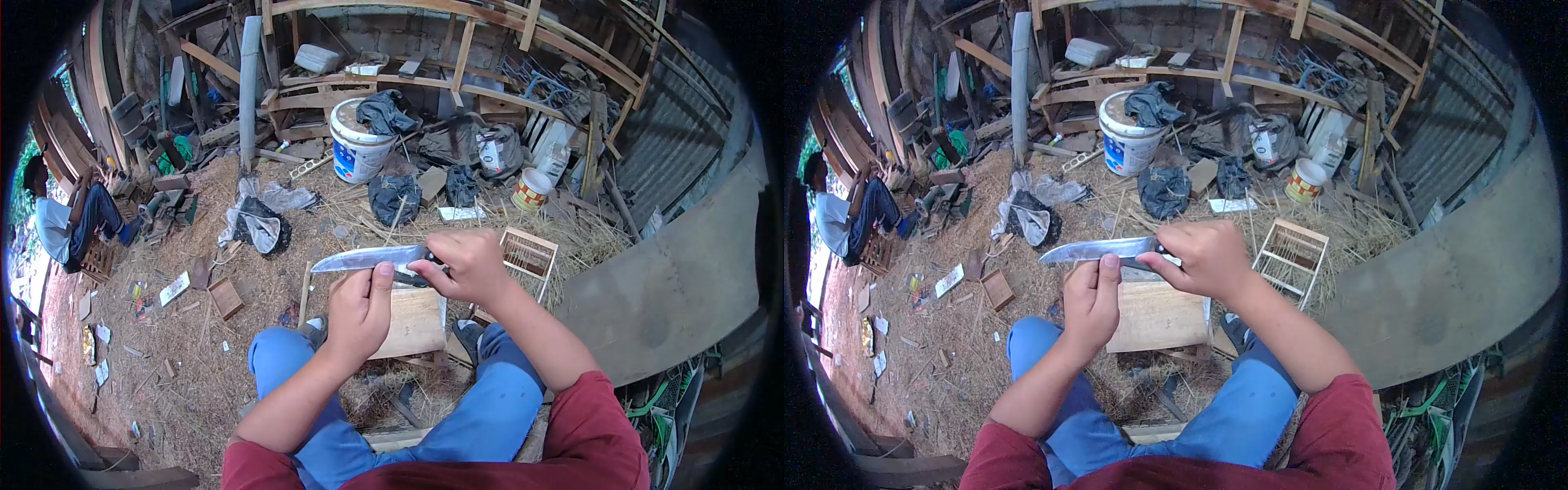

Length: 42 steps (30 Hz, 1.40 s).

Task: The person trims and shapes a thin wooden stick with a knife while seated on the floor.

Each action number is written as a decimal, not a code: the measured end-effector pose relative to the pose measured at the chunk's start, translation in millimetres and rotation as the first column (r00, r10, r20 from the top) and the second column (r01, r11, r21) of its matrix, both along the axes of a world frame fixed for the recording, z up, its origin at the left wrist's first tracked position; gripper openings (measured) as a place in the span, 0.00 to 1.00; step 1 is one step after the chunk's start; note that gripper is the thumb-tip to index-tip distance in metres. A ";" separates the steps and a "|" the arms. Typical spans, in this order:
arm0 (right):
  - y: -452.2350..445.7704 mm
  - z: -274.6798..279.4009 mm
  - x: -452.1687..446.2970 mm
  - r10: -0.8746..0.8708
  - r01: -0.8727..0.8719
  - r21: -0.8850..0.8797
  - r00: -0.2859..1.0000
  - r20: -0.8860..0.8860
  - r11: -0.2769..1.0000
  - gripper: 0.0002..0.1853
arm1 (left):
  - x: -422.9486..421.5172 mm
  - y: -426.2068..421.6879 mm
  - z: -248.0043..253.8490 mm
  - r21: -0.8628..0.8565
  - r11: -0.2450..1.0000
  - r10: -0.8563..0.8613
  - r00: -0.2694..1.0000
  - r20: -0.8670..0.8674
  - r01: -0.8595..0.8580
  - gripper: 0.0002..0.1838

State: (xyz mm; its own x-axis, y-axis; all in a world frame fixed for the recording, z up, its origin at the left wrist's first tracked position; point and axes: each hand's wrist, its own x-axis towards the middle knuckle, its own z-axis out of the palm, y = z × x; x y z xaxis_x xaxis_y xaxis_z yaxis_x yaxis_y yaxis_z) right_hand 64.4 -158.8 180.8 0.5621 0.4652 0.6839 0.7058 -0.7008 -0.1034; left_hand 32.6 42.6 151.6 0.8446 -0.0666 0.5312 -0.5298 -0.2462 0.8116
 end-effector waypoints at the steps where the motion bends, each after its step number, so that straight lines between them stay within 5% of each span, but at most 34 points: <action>1: -0.4 -1.5 1.6 0.002 -0.003 -0.043 1.000 -0.030 0.999 0.25 | 0.8 -1.0 -3.4 0.000 1.000 -0.001 1.000 0.002 0.001 0.17; 21: 3.6 -4.2 1.4 -0.055 0.055 0.000 0.996 0.074 0.999 0.24 | 2.5 -1.3 0.0 -0.022 0.990 0.141 0.989 0.036 -0.141 0.18; 31: 2.3 -8.6 4.8 -0.032 0.031 -0.017 0.999 -0.032 0.999 0.25 | 14.2 0.2 -12.3 -0.094 0.995 0.019 0.998 0.051 -0.014 0.14; 33: 0.8 -11.4 6.1 -0.025 0.024 -0.025 0.999 -0.049 0.999 0.25 | 8.3 -2.3 -10.5 -0.139 0.990 -0.039 0.994 -0.099 0.025 0.19; 42: 0.7 -2.3 -1.8 -0.063 0.063 -0.002 0.998 0.015 0.998 0.23 | 10.8 -1.6 -8.6 -0.099 0.994 0.045 0.996 -0.073 -0.052 0.22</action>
State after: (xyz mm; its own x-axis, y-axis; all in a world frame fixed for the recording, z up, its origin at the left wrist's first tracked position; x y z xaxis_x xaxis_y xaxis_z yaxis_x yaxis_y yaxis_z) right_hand 62.7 -158.1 178.5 0.5797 0.4311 0.6914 0.6618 -0.7441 -0.0909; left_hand 43.3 41.0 143.0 0.8811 0.0261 0.4722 -0.4599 -0.1857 0.8683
